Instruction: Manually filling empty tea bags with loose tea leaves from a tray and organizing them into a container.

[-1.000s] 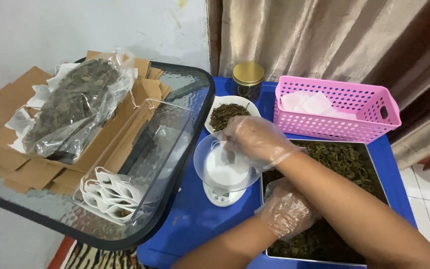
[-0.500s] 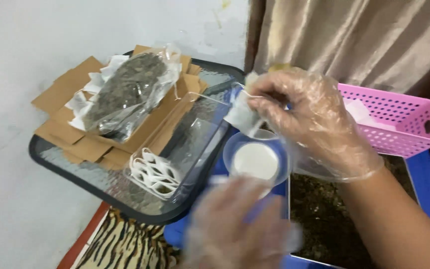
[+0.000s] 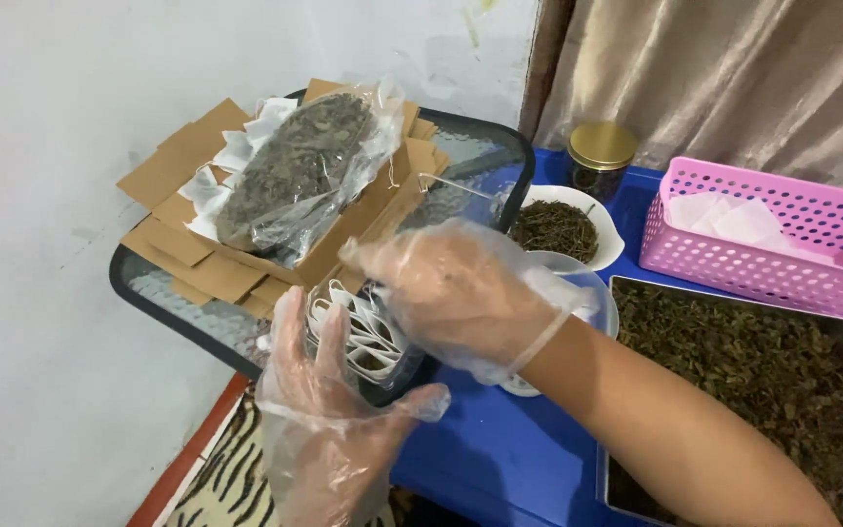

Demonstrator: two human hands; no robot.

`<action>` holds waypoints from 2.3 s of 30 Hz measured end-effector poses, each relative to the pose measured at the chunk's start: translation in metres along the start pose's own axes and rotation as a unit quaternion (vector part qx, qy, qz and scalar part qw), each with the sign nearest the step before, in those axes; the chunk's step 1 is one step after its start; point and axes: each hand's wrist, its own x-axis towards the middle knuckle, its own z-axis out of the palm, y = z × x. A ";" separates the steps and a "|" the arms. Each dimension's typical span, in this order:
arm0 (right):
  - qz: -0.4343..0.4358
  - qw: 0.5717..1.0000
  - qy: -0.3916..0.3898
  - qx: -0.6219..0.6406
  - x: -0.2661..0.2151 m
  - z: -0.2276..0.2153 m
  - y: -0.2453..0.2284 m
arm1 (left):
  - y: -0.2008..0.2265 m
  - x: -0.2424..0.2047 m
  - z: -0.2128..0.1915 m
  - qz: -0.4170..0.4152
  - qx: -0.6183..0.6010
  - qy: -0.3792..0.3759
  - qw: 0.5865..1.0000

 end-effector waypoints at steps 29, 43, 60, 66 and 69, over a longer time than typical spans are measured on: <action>0.080 0.917 -0.386 -0.062 0.036 -0.030 -0.019 | -0.019 -0.011 0.022 -0.002 -0.059 0.033 0.998; 0.068 0.932 -0.343 -0.090 0.031 -0.039 -0.020 | -0.017 -0.007 0.020 0.023 -0.046 0.042 0.998; 0.036 0.920 -0.390 -0.024 0.055 0.014 0.039 | -0.013 -0.004 0.017 -0.026 -0.042 0.014 0.999; 0.159 0.937 -0.309 0.030 0.039 -0.026 -0.022 | -0.011 -0.005 0.014 0.005 -0.061 0.025 0.998; 0.162 0.926 -0.338 0.047 0.038 -0.030 -0.040 | -0.005 0.001 0.009 -0.157 -0.117 -0.056 0.979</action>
